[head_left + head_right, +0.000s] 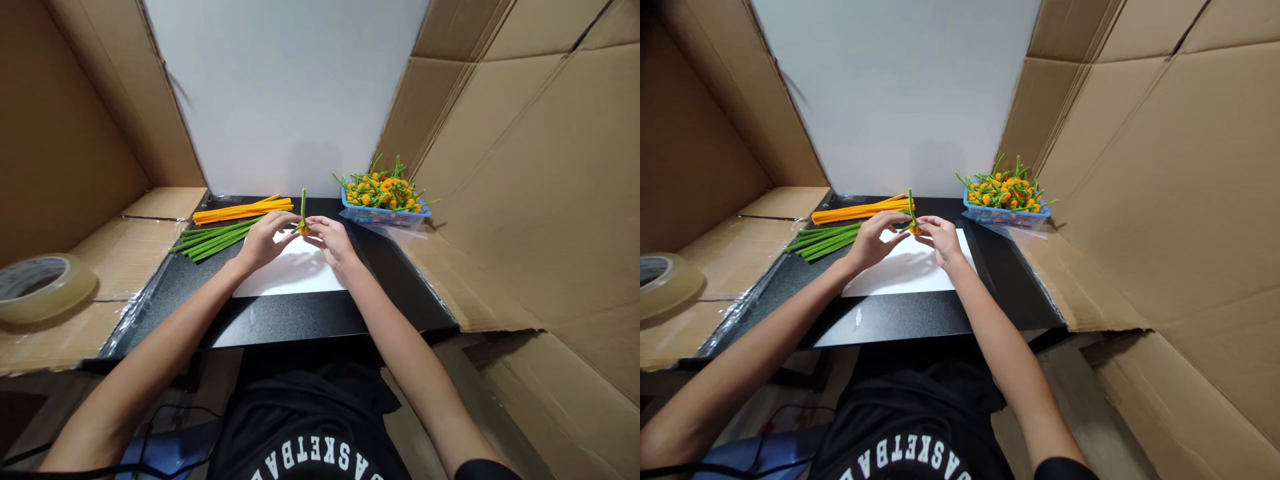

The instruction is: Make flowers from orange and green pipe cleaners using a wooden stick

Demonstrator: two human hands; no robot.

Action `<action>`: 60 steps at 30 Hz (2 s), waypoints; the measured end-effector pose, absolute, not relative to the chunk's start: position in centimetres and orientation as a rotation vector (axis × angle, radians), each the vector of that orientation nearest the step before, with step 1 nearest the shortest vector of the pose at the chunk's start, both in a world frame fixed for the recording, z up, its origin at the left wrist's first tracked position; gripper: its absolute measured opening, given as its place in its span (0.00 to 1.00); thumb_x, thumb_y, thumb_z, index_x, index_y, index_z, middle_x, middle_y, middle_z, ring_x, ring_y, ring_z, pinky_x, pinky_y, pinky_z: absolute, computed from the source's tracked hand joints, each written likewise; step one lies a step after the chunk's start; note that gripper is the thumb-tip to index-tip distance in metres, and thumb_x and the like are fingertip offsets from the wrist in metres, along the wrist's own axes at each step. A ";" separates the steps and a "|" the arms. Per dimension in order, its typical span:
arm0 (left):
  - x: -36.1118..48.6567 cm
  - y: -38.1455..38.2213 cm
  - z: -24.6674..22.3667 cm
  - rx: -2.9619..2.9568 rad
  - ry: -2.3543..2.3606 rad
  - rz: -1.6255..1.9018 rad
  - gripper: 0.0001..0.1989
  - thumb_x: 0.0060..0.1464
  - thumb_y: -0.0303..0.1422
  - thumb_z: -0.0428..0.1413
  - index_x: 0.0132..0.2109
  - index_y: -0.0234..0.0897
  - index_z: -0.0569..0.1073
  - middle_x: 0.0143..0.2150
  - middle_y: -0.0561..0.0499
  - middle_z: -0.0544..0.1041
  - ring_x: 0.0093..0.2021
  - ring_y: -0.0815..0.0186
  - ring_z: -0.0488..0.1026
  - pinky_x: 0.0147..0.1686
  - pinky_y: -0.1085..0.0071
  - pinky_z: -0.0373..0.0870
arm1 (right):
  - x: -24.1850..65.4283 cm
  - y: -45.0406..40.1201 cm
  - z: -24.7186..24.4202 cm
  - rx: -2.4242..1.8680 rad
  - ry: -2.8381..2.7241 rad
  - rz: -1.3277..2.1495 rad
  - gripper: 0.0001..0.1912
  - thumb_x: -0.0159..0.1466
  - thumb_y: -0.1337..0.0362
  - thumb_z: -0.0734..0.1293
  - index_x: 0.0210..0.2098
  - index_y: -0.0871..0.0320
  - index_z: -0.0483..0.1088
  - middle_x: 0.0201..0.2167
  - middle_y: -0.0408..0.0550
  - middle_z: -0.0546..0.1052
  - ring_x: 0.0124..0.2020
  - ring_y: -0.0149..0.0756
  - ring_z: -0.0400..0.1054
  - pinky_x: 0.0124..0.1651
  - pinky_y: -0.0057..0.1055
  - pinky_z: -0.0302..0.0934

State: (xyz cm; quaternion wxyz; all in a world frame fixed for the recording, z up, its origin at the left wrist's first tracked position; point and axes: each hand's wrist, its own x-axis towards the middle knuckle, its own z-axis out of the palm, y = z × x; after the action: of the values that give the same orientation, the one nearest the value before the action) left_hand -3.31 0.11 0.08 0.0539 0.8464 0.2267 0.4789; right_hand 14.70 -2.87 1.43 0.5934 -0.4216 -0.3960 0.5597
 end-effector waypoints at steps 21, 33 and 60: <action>-5.4 0.6 2.3 2.913 0.609 1.133 0.10 0.64 0.42 0.54 0.42 0.48 0.80 0.36 0.50 0.80 0.38 0.64 0.77 0.41 0.66 0.74 | 14.9 -2.3 0.5 -0.914 -1.142 1.290 0.13 0.49 0.60 0.78 0.32 0.58 0.79 0.29 0.44 0.80 0.34 0.32 0.74 0.43 0.33 0.71; -5.0 0.5 2.1 2.868 0.710 1.260 0.10 0.60 0.43 0.58 0.38 0.46 0.80 0.34 0.50 0.79 0.39 0.61 0.76 0.41 0.65 0.72 | 14.3 -2.6 0.4 -0.859 -1.173 1.249 0.18 0.45 0.54 0.79 0.31 0.58 0.79 0.30 0.45 0.80 0.34 0.33 0.74 0.45 0.35 0.71; -3.7 -1.2 2.4 2.959 1.168 1.253 0.12 0.62 0.35 0.56 0.33 0.41 0.81 0.34 0.48 0.81 0.36 0.61 0.75 0.33 0.68 0.67 | 14.2 -2.1 -0.7 -0.833 -1.320 1.149 0.18 0.48 0.59 0.79 0.37 0.57 0.78 0.35 0.46 0.81 0.39 0.36 0.74 0.51 0.38 0.68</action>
State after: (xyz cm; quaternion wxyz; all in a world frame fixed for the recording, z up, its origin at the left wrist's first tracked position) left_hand -3.71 -1.18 2.36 -0.1383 0.8571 0.3384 0.3630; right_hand 14.20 -2.07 -0.72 0.5660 -0.3545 -0.5616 0.4885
